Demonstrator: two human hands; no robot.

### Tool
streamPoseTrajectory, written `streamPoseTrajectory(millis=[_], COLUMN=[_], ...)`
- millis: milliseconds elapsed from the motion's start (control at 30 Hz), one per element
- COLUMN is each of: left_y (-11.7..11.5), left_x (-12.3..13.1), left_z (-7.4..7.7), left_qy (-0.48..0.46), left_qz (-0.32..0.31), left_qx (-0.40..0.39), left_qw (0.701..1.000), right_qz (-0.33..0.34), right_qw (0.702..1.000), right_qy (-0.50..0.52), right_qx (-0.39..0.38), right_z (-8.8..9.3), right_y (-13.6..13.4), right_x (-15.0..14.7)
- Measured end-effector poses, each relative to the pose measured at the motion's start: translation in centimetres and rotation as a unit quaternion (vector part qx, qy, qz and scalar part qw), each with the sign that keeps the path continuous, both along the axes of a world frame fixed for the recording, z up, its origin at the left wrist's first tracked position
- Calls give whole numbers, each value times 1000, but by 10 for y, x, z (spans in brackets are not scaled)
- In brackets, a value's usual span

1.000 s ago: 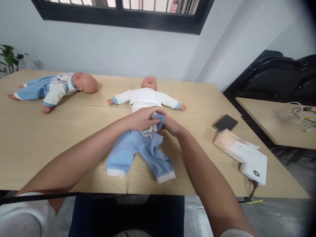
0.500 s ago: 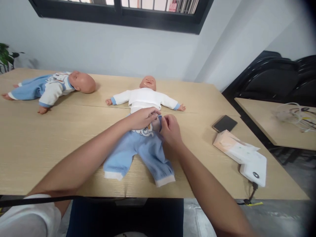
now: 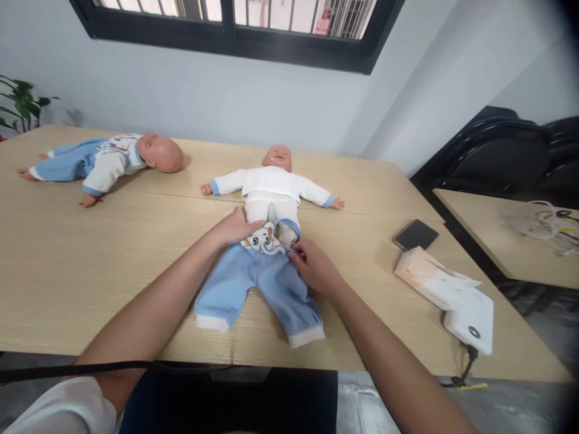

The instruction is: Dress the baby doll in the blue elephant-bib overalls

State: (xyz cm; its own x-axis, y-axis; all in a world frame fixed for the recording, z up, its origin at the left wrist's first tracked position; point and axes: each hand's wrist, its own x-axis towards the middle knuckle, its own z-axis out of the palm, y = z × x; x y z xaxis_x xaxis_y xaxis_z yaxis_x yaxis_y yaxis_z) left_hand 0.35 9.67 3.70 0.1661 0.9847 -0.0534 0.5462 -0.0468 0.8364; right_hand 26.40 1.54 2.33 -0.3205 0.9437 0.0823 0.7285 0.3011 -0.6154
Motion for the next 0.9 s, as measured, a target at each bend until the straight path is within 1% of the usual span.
streamPoseTrajectory(millis=[67,167,267,333,400,433,500,600,667,733,767,800,833,867,900], left_y=[4,10,11,11,10,9,8,3,-5,-15,-21,-27,-33,-39,-44], left_x=[7,8,-3,-13,-21,-24,-27,-26,-26,-28,-30,-34,-38,-44,-50], left_z=[0,8,23,31,34,33,27,12,5,1,0,0,0,0,-1], left_qy=[-22,-12,43,75,94,104,114,81,48,31,24,13,-1,-22,-47], left_qz=[-31,-74,-102,-127,-138,-135,-121,-105,-92,-60,-43,-29,-23,-30,-52], left_qx=[5,-12,-54,-65,-69,-73,-84,-104,-108,-89,-72,-54,-40,-33,-35], left_qw=[999,997,992,987,984,983,983,986,989,994,996,998,999,999,997], right_qz=[-16,-42,-86,-124,-151,-154,-143,-124,-122,-104,-80,-48,-5,46,82], right_qw=[1000,999,994,988,982,980,981,983,982,977,975,977,982,986,986], right_qy=[-10,-32,-62,-83,-101,-110,-123,-114,-82,-53,-49,-54,-66,-84,-103], right_qx=[-6,-7,21,43,56,57,51,67,119,180,199,199,178,139,103], right_z=[0,1,3,2,0,-2,-6,-6,3,18,27,35,43,48,52], right_y=[-1,0,7,14,22,26,32,33,24,7,-5,-18,-31,-42,-52], right_x=[-2,-4,-5,-5,-3,-1,3,8,8,2,-3,-11,-19,-28,-38])
